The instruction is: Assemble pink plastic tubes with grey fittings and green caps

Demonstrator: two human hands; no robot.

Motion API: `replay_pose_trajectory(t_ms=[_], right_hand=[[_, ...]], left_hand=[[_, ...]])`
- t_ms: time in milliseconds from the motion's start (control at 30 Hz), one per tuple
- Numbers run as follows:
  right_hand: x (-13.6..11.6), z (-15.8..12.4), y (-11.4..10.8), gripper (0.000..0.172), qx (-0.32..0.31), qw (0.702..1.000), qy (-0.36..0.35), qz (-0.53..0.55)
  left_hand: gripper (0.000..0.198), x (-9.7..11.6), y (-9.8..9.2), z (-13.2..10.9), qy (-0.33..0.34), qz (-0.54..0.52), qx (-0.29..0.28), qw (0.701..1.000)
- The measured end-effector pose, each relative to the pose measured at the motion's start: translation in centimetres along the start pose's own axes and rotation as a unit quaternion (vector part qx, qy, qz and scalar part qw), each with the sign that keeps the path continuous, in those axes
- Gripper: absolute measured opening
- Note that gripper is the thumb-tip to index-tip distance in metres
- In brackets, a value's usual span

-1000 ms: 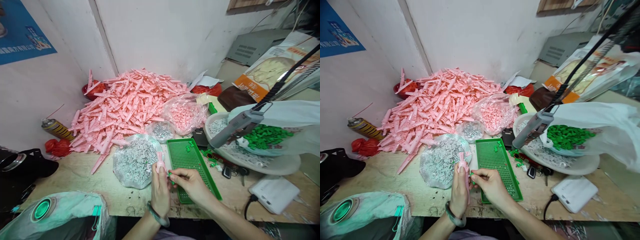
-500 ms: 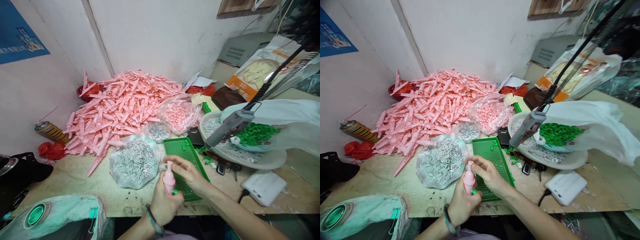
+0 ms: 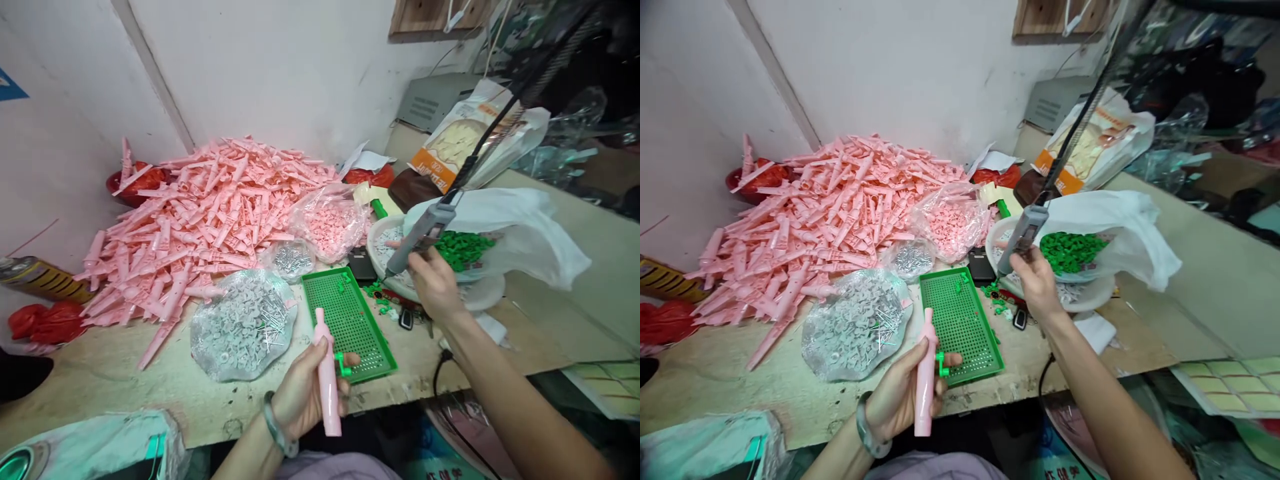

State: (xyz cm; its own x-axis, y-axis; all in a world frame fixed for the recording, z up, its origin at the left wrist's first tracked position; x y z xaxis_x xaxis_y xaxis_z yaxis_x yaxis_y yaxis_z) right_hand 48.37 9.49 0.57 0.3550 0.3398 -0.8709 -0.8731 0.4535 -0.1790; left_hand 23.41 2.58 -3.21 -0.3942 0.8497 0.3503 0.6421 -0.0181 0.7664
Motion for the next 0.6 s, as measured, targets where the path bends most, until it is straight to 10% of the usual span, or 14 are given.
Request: replay_pose_trajectory(t_ms=[200,600], right_hand=[[-1.1,-5.1,2.5,0.029,-0.124,0.982,0.109,0.096],[1.1,-10.1,3.7,0.035,0.025,0.980,0.158,0.115]], left_hand=[[0.030,-1.2,1.4,1.2,0.013,-0.056,0.042,0.997],[0.037,-3.1,1.6,2.5,0.045,0.006,0.101,0.994]])
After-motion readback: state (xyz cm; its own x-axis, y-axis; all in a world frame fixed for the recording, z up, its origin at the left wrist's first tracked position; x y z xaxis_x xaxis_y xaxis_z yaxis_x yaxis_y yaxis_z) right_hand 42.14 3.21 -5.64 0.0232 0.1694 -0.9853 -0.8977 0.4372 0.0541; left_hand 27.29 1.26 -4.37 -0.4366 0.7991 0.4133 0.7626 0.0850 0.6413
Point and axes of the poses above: each hand's wrist, its own z-axis towards the middle knuckle, its own y-axis out of the palm, x = y × z, the point moved 2 cm from there along z, towards the middle knuckle, and after that the axes turned 3 degrees about -x, right-handed, at the moved point
